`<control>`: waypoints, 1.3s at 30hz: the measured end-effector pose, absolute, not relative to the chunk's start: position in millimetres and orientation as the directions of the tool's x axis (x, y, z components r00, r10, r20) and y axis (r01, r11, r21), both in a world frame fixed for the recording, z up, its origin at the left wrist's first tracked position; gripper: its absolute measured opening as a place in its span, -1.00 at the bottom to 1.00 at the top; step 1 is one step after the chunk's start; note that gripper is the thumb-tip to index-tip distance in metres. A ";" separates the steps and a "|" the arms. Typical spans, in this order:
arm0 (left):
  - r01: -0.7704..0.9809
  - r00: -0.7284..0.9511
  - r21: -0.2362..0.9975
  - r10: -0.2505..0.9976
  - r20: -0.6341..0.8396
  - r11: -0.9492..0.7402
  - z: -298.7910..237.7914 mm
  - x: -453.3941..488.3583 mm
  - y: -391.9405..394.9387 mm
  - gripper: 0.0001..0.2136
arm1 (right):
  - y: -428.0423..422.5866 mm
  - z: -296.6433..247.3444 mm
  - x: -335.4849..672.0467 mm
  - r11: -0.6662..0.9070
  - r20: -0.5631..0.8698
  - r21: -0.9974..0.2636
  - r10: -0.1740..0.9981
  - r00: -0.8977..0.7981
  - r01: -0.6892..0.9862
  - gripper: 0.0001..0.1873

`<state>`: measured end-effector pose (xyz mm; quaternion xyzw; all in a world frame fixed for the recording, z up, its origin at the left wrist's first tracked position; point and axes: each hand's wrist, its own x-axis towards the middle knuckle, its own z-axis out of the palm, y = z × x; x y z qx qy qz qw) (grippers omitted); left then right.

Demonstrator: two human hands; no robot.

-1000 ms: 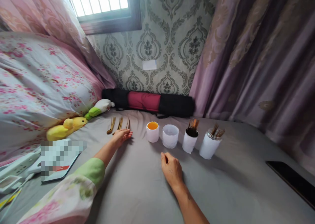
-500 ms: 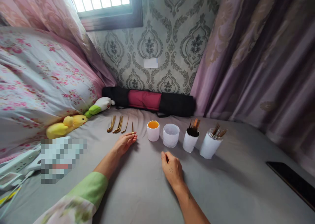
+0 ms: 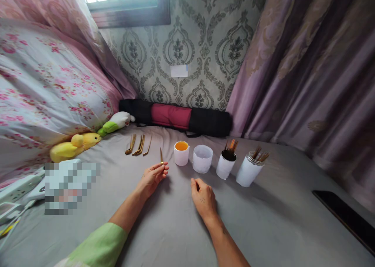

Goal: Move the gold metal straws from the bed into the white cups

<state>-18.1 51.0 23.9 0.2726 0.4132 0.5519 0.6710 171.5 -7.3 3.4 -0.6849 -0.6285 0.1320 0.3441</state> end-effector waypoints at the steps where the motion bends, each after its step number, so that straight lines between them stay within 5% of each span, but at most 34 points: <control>1: -0.511 0.049 0.826 0.968 -0.248 0.237 23.6 -16.3 48.1 -0.88 | -7.4 3.7 171.4 0.026 0.252 -0.636 0.952 0.175 0.771 -0.58; 16: -0.309 0.041 0.938 0.988 -0.151 0.156 24.3 1.6 8.9 -0.64 | -7.6 3.9 171.3 0.029 0.239 -0.667 0.955 0.177 0.745 -0.57; 39: 0.155 0.086 0.957 0.968 0.234 -0.245 12.6 8.6 -11.8 -0.73 | -10.2 6.8 173.9 0.070 0.199 -0.789 0.969 0.145 0.611 -0.59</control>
